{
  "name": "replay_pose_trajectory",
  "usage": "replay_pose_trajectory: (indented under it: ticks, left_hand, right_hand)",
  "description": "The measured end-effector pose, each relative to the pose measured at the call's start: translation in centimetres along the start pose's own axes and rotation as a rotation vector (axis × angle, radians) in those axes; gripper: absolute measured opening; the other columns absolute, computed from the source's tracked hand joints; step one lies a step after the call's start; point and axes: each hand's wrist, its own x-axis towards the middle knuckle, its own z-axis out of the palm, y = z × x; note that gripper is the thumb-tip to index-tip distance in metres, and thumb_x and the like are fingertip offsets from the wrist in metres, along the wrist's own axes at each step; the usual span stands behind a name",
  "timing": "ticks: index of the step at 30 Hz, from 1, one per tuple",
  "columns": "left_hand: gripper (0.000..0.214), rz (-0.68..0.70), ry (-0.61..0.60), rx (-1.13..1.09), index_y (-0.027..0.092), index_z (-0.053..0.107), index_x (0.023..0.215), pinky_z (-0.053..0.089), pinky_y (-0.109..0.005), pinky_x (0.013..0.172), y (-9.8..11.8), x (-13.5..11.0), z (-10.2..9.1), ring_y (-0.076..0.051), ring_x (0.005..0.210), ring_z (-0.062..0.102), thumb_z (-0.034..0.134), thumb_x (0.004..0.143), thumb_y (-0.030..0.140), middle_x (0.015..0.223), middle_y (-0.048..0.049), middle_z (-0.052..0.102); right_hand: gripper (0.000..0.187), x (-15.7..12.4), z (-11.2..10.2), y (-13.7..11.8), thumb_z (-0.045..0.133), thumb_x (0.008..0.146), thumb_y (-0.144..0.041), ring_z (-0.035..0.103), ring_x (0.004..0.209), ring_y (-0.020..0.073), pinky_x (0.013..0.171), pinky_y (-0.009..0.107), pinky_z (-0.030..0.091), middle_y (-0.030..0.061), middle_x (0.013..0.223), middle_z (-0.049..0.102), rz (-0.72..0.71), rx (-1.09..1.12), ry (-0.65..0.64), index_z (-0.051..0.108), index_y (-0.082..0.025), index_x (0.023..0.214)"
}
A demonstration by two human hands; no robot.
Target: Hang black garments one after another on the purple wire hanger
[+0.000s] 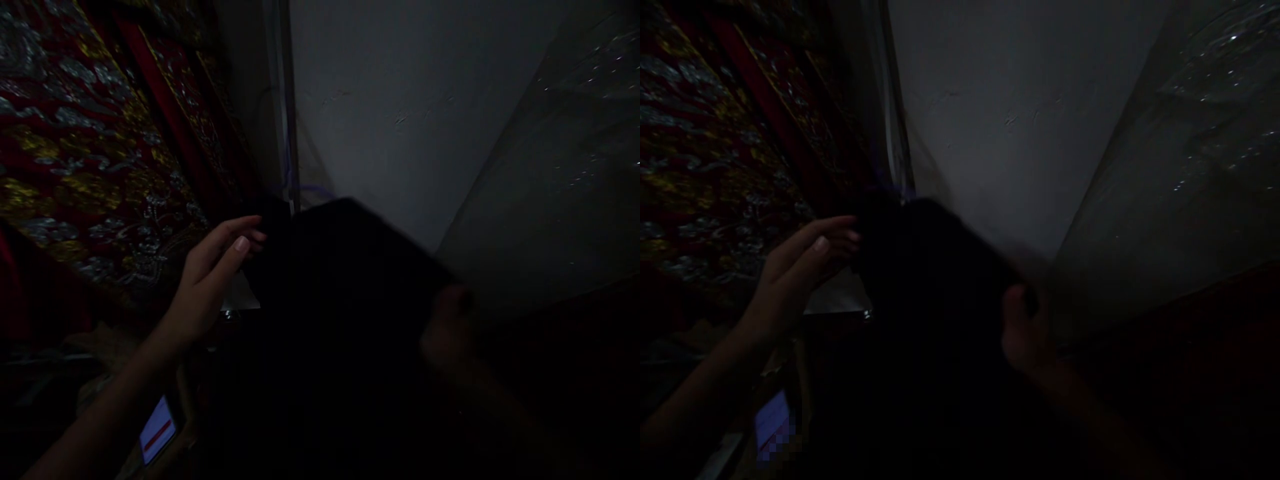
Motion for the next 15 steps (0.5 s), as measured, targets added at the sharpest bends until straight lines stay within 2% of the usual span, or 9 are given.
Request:
replay_pose_trajectory:
  ticks: [2,3,5,6,8,10,11,13,15]
  left_hand:
    - [0.043,-0.167,-0.060,-0.257,0.017,0.063,0.124,0.052,-0.036,0.092,0.1,-0.4,1.2,-0.024,0.104,0.067,0.059,0.093,0.047,0.116,-0.0111,0.071]
    - [0.041,-0.267,-0.074,-0.352,0.016,0.063,0.122,0.053,-0.035,0.089,0.0,-0.7,1.6,-0.024,0.100,0.069,0.062,0.091,0.043,0.110,-0.0112,0.072]
    - [0.039,-0.464,-0.103,-0.458,0.015,0.061,0.122,0.054,-0.031,0.074,-0.5,-1.5,1.8,-0.019,0.078,0.068,0.067,0.087,0.032,0.090,-0.0065,0.071]
    - [0.040,-0.537,-0.128,-0.470,0.016,0.060,0.123,0.051,-0.026,0.063,-0.8,-2.0,1.5,-0.014,0.065,0.063,0.068,0.086,0.030,0.081,-0.0026,0.068]
    - [0.043,-0.628,-0.223,-0.417,0.020,0.060,0.126,0.036,-0.020,0.046,-1.3,-3.4,0.3,-0.008,0.047,0.045,0.069,0.086,0.033,0.070,0.0026,0.060]
    - [0.044,-0.682,-0.385,-0.290,0.023,0.062,0.126,0.022,-0.019,0.041,-1.5,-4.7,-1.6,-0.006,0.042,0.033,0.068,0.088,0.043,0.065,0.0037,0.057]
    - [0.044,-0.691,-0.456,-0.212,0.025,0.064,0.125,0.021,-0.019,0.041,-1.4,-5.3,-2.7,-0.007,0.043,0.033,0.067,0.088,0.048,0.063,0.0032,0.057]
    - [0.043,-0.660,-0.540,-0.070,0.028,0.069,0.122,0.029,-0.020,0.044,-0.8,-6.1,-4.8,-0.010,0.048,0.042,0.065,0.088,0.054,0.060,0.0013,0.057]
    - [0.039,-0.578,-0.515,0.015,0.031,0.074,0.117,0.041,-0.023,0.050,0.1,-6.3,-6.4,-0.015,0.056,0.053,0.066,0.087,0.054,0.060,-0.0014,0.061]
  right_hand:
    - [0.060,-2.2,2.1,-1.5,0.064,0.079,-0.072,0.070,0.097,0.0264,0.076,0.035,0.061,0.0104,0.105,0.073,-0.234,0.007,-0.331,0.076,-0.023,0.112]
    - [0.061,-2.9,2.9,-2.2,0.075,0.072,-0.067,0.070,0.097,0.0261,0.079,0.034,0.060,0.0102,0.107,0.072,-0.279,0.034,-0.462,0.075,-0.023,0.114]
    - [0.067,-3.1,3.9,-2.9,0.083,0.069,-0.058,0.069,0.097,0.0244,0.080,0.033,0.058,0.0090,0.112,0.070,-0.251,0.037,-0.724,0.070,-0.024,0.126]
    - [0.066,-2.8,4.0,-2.8,0.082,0.073,-0.054,0.068,0.095,0.0226,0.079,0.032,0.057,0.0083,0.112,0.069,-0.195,0.037,-0.792,0.067,-0.025,0.130]
    - [0.055,-1.6,3.7,-1.7,0.077,0.082,-0.047,0.066,0.089,0.0189,0.078,0.031,0.055,0.0070,0.110,0.067,-0.071,0.049,-0.734,0.065,-0.024,0.131]
    - [0.038,-0.3,3.2,0.3,0.066,0.093,-0.040,0.063,0.092,0.0182,0.082,0.033,0.054,0.0076,0.114,0.064,-0.022,0.060,-0.499,0.066,-0.025,0.128]
    - [0.035,0.2,3.0,1.4,0.062,0.096,-0.038,0.062,0.100,0.0197,0.088,0.035,0.053,0.0085,0.120,0.062,-0.024,0.054,-0.365,0.065,-0.026,0.128]
    - [0.038,1.0,2.8,3.3,0.058,0.097,-0.037,0.055,0.123,0.0238,0.104,0.041,0.047,0.0095,0.136,0.055,-0.048,0.036,-0.181,0.060,-0.029,0.134]
    - [0.037,1.2,3.0,4.5,0.057,0.098,-0.040,0.052,0.130,0.0246,0.109,0.042,0.044,0.0089,0.141,0.052,-0.050,0.066,-0.196,0.059,-0.031,0.134]
